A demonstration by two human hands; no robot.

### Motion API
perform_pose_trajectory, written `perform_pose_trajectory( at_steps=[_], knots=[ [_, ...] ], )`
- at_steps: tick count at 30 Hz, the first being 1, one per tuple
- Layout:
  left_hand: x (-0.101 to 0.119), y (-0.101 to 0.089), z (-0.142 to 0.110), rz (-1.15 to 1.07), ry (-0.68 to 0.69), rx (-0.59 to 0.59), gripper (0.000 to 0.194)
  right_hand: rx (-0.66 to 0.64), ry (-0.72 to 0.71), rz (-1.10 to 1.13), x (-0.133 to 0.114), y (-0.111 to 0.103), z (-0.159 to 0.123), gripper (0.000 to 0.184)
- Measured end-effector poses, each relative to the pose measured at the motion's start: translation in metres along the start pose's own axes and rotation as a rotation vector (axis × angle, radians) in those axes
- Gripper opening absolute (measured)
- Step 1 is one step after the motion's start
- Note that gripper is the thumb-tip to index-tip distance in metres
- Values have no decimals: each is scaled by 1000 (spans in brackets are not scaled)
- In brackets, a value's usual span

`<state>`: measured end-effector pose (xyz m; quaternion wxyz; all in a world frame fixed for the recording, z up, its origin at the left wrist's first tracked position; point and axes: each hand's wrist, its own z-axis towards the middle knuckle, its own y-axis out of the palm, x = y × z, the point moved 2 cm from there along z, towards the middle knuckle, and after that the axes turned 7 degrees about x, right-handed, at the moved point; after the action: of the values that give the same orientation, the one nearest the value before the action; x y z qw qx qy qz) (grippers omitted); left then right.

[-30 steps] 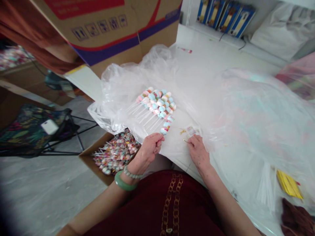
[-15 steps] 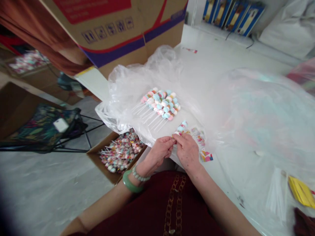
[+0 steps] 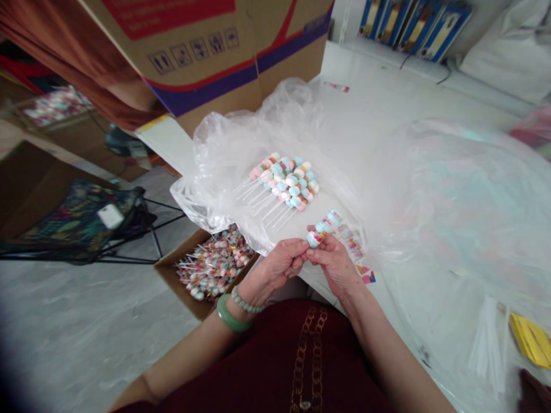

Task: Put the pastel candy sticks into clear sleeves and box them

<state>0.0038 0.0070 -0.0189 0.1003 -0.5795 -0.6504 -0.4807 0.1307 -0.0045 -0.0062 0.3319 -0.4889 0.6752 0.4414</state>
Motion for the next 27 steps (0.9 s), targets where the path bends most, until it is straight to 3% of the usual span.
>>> perform_pose_trajectory(
  at_steps=[2, 5, 7, 9, 11, 13, 14, 16, 17, 18, 20, 22, 23, 24, 25, 27],
  knots=[
    [2, -2, -5, 8, -105, -160, 38, -75, -105, -171, -7, -4, -6, 34],
    [7, -8, -14, 86, -261, -384, 41, -224, -468, -694, -18, -3, -26, 9],
    [18, -14, -20, 220, -320, -507, 38, -299, -694, -928, -25, 2, -43, 14],
    [33, -17, -29, 435, -268, -596, 29, -373, -812, -997, -32, 7, -57, 15],
    [51, -14, -38, 730, -60, -599, 16, -466, -974, -1148, -38, 14, -63, 18],
    [63, -4, -49, 1091, 287, -407, 12, -467, -1097, -1332, -43, 20, -59, 23],
    [67, 3, -54, 1277, 476, -226, 14, -400, -1092, -1366, -47, 23, -52, 24],
    [64, 15, -62, 1521, 736, 173, 20, -168, -926, -1203, -53, 28, -33, 22],
    [59, 20, -63, 1553, 802, 276, 21, -59, -832, -1075, -54, 31, -24, 23],
    [53, 23, -61, 1519, 857, 348, 22, 4, -745, -943, -53, 35, -15, 25],
    [44, 18, -53, 1282, 883, 511, 24, 8, -599, -717, -44, 45, 0, 31],
    [39, 3, -42, 872, 796, 647, 18, -44, -552, -597, -31, 51, 8, 34],
    [37, -6, -38, 647, 694, 655, 23, -40, -569, -571, -26, 52, 9, 34],
    [35, -15, -35, 444, 552, 577, 35, -17, -614, -575, -22, 50, 9, 33],
    [32, -21, -33, 278, 377, 428, 46, 25, -681, -609, -19, 46, 7, 31],
    [25, -27, -37, 88, 26, 4, 63, 41, -784, -723, -18, 38, 1, 25]
  ],
)
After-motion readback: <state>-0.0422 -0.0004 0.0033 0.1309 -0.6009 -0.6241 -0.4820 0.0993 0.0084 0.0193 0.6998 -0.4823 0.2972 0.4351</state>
